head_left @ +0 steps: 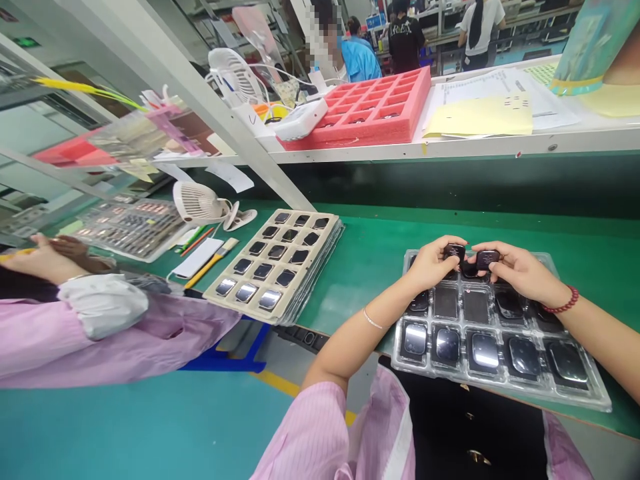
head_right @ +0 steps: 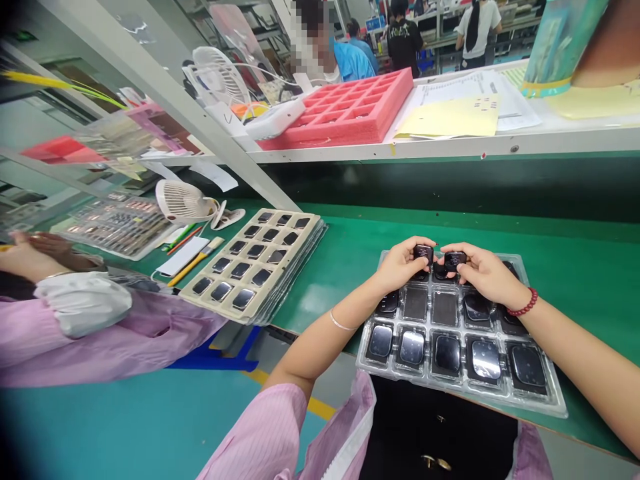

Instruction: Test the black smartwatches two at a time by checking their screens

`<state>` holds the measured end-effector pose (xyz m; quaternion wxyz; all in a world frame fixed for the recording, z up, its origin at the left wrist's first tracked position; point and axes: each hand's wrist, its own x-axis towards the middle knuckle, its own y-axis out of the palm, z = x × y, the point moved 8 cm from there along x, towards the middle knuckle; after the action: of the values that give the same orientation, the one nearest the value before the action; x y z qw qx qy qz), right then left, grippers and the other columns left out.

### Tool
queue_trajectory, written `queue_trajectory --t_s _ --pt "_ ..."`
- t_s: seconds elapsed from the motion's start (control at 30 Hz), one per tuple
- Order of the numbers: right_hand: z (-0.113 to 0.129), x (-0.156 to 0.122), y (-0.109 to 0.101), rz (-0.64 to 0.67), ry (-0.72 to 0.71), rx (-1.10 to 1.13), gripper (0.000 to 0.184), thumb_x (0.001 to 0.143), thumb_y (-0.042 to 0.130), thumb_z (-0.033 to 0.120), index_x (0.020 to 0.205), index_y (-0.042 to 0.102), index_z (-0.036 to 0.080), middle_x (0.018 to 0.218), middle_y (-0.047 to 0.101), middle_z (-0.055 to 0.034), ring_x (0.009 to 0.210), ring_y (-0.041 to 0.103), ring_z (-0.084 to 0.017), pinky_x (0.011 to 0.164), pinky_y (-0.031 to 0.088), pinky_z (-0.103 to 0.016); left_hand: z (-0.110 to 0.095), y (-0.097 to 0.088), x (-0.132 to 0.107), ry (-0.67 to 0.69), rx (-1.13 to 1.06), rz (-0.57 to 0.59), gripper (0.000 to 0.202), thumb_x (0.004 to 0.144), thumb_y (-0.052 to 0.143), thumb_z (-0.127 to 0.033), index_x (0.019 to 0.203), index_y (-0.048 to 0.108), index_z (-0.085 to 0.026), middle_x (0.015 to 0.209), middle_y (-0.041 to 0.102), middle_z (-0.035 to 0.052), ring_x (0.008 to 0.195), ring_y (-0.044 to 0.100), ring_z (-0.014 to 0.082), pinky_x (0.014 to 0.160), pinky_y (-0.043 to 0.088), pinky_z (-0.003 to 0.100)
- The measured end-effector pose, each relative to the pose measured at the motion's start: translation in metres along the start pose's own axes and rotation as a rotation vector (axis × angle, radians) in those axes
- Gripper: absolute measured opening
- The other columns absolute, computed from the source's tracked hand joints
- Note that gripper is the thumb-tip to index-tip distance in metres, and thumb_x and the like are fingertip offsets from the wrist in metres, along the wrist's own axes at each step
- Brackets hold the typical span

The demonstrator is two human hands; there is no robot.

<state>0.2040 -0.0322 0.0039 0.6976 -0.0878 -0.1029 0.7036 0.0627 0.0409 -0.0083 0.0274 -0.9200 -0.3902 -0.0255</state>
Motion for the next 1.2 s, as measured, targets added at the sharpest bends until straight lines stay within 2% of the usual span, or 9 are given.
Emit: queue_trajectory --t_s 0.13,0.3,0.43,0.63,0.77,0.83,0.97,1.13,1.2 --pt "-0.001 0.000 0.001 -0.001 0.001 0.022 0.039 0.080 0.070 0.029 0.119 0.066 0.025 0.111 0.076 -0.0093 0.087 0.074 -0.026 0.062 0.060 -0.034 -0.001 -0.001 0.000 0.011 0.030 -0.009 0.046 0.074 0.064 -0.011 0.120 0.060 -0.017 0.100 0.069 0.0056 0.087 0.066 0.0152 0.084 0.053 0.029" --pt "-0.003 0.000 0.002 0.003 -0.004 0.031 0.036 0.082 0.068 0.029 0.119 0.067 0.025 0.107 0.077 -0.0084 0.082 0.075 -0.025 0.062 0.061 -0.035 0.001 0.000 0.000 0.005 0.010 0.006 0.046 0.077 0.063 -0.014 0.122 0.061 -0.017 0.096 0.069 0.0043 0.077 0.065 0.0126 0.082 0.054 0.031" --pt "-0.003 0.000 0.002 -0.006 -0.021 0.038 0.041 0.079 0.070 0.028 0.120 0.066 0.026 0.111 0.076 -0.0087 0.091 0.074 -0.027 0.062 0.060 -0.034 -0.002 -0.001 0.000 0.030 0.046 0.007 0.054 0.073 0.066 -0.012 0.126 0.059 -0.019 0.103 0.070 0.0053 0.092 0.067 0.0162 0.085 0.053 0.029" --pt "0.002 0.000 0.002 0.005 -0.017 0.018 0.037 0.081 0.066 0.029 0.117 0.067 0.024 0.098 0.076 -0.0075 0.074 0.072 -0.023 0.062 0.059 -0.036 0.002 -0.001 0.000 -0.003 0.012 0.001 0.034 0.081 0.062 -0.018 0.115 0.063 -0.015 0.093 0.070 0.0050 0.073 0.064 0.0116 0.079 0.055 0.029" --pt "0.004 0.001 0.001 -0.024 -0.040 0.032 0.041 0.076 0.064 0.023 0.117 0.068 0.025 0.108 0.073 -0.0082 0.083 0.071 -0.025 0.063 0.059 -0.036 -0.004 -0.002 -0.001 0.067 0.096 -0.025 0.045 0.074 0.057 -0.008 0.118 0.062 -0.018 0.119 0.067 0.0078 0.094 0.066 0.0151 0.083 0.055 0.026" --pt "0.005 0.001 0.001 -0.032 -0.058 0.026 0.042 0.074 0.062 0.021 0.116 0.068 0.025 0.114 0.072 -0.0087 0.086 0.070 -0.025 0.064 0.059 -0.036 -0.005 -0.001 -0.001 0.078 0.139 -0.017 0.049 0.073 0.052 -0.006 0.119 0.062 -0.018 0.128 0.063 0.0090 0.096 0.066 0.0154 0.078 0.054 0.024" --pt "0.006 0.000 0.000 -0.030 -0.075 0.001 0.045 0.074 0.060 0.021 0.118 0.068 0.025 0.117 0.072 -0.0089 0.090 0.070 -0.026 0.066 0.059 -0.037 -0.007 -0.001 -0.001 0.103 0.201 -0.011 0.052 0.072 0.048 -0.005 0.121 0.063 -0.017 0.130 0.063 0.0103 0.094 0.066 0.0155 0.066 0.049 0.020" --pt "0.007 0.000 0.000 -0.031 -0.101 -0.028 0.044 0.075 0.064 0.023 0.119 0.068 0.025 0.120 0.072 -0.0091 0.095 0.070 -0.027 0.075 0.060 -0.038 -0.008 0.000 -0.002 0.117 0.230 -0.011 0.049 0.075 0.053 -0.008 0.121 0.063 -0.017 0.130 0.063 0.0110 0.091 0.065 0.0155 0.062 0.047 0.019" --pt "0.006 0.000 -0.001 -0.036 -0.085 -0.017 0.041 0.078 0.067 0.027 0.118 0.067 0.025 0.116 0.073 -0.0097 0.092 0.072 -0.027 0.073 0.060 -0.038 -0.006 -0.001 -0.002 0.113 0.221 -0.023 0.043 0.078 0.058 -0.013 0.120 0.063 -0.017 0.126 0.065 0.0101 0.090 0.065 0.0153 0.062 0.048 0.019"
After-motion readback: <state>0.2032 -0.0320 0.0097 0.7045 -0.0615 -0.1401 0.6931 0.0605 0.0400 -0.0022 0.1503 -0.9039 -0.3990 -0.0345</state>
